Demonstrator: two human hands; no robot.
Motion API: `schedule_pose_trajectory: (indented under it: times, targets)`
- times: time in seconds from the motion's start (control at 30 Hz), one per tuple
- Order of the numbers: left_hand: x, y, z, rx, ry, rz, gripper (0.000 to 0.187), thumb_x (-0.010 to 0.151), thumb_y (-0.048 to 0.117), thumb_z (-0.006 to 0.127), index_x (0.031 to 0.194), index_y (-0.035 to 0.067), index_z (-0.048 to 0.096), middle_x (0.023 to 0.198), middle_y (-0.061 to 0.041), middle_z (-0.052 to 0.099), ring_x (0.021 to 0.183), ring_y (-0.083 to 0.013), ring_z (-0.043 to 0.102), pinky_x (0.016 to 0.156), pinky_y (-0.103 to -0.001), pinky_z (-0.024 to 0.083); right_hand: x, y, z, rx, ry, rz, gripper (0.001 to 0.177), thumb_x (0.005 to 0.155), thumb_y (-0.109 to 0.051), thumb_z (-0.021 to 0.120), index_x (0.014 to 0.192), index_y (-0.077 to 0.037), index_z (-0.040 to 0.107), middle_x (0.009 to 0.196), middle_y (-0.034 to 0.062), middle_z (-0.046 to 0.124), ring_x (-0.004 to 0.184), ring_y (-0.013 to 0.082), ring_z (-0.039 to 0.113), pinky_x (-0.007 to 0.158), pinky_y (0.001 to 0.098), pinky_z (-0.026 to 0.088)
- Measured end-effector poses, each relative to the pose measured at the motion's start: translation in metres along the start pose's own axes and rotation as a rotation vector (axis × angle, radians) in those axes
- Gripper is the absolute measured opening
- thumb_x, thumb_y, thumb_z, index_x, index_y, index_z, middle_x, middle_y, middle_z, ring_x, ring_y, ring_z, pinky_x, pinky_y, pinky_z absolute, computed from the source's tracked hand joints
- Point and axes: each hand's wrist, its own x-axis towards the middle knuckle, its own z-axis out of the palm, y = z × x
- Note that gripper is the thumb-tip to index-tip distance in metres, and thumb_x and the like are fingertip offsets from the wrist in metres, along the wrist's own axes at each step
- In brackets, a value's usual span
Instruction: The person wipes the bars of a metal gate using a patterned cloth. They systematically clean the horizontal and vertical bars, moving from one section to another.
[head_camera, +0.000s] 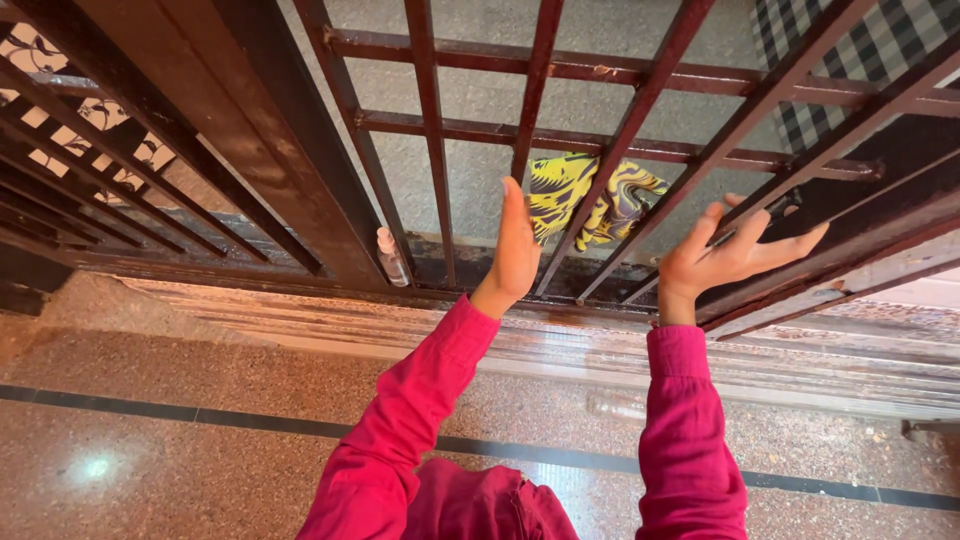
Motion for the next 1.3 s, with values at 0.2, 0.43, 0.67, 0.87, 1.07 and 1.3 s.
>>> schedule_pose_trajectory:
  times: [0.2, 0.43, 0.67, 0.87, 1.07, 1.3]
  targets:
    - [-0.031, -0.04, -0.049, 0.253, 0.112, -0.057, 0.083, 0.109, 0.057, 0.021, 0.164, -0.003, 0.002, 0.173, -0.008, 0.007, 0.159, -0.0168, 0.01, 0.129, -0.031, 0.009, -0.003, -0.008, -0.003, -0.185, -0.01, 0.01, 0.02, 0.109, -0.016, 0.062, 0.108, 0.004, 0.062, 0.164, 0.021, 0.016, 0.133, 0.0314, 0.048, 0.099, 0.0381, 0.056]
    - [-0.112, -0.078, -0.116, 0.431, 0.2, -0.288, 0.094, 0.112, 0.066, 0.022, 0.156, -0.015, 0.041, 0.155, -0.032, 0.045, 0.141, -0.0364, 0.048, 0.12, -0.047, 0.03, -0.003, -0.009, -0.005, -0.144, -0.039, 0.093, 0.019, 0.108, -0.015, 0.062, 0.109, 0.004, 0.064, 0.169, 0.0247, 0.014, 0.128, 0.0299, 0.053, 0.093, 0.0374, 0.055]
    - [-0.113, -0.068, -0.105, 0.585, 0.313, -0.426, 0.092, 0.102, 0.068, 0.026, 0.156, -0.006, 0.032, 0.162, -0.013, 0.038, 0.149, -0.0214, 0.034, 0.121, -0.037, 0.024, -0.002, 0.006, -0.003, -0.021, -0.06, 0.03, 0.019, 0.111, -0.011, 0.059, 0.118, 0.007, 0.064, 0.168, 0.026, 0.002, 0.15, 0.0396, 0.039, 0.095, 0.0385, 0.064]
    - [-0.056, -0.016, -0.028, 0.339, 0.218, -0.237, 0.085, 0.104, 0.063, 0.033, 0.16, 0.001, 0.02, 0.168, -0.004, 0.022, 0.155, -0.0117, 0.021, 0.126, -0.028, 0.016, 0.0, -0.014, -0.023, -0.163, -0.178, 0.049, 0.022, 0.116, -0.017, 0.066, 0.122, 0.005, 0.061, 0.167, 0.0258, 0.003, 0.148, 0.0353, 0.04, 0.114, 0.0482, 0.049]
    - [-0.018, 0.034, 0.04, 0.476, 0.016, -0.029, 0.053, 0.106, 0.037, 0.062, 0.137, -0.005, 0.059, 0.125, -0.004, 0.065, 0.113, -0.009, 0.055, 0.1, -0.027, 0.043, -0.041, -0.082, -0.064, -0.091, -0.116, 0.129, 0.017, 0.109, -0.015, 0.064, 0.111, 0.002, 0.064, 0.145, 0.0191, 0.047, 0.146, 0.0351, 0.042, 0.123, 0.0497, 0.032]
    - [-0.041, 0.011, 0.004, 0.683, 0.168, -0.154, 0.044, 0.107, 0.039, 0.059, 0.103, -0.003, 0.072, 0.079, 0.007, 0.049, 0.072, -0.0049, 0.039, 0.061, -0.029, 0.032, -0.052, -0.088, -0.053, 0.329, -0.707, 0.742, 0.053, 0.111, -0.041, 0.037, 0.134, -0.002, 0.065, 0.125, 0.0171, 0.072, 0.116, 0.0246, 0.069, 0.098, 0.0352, 0.053]
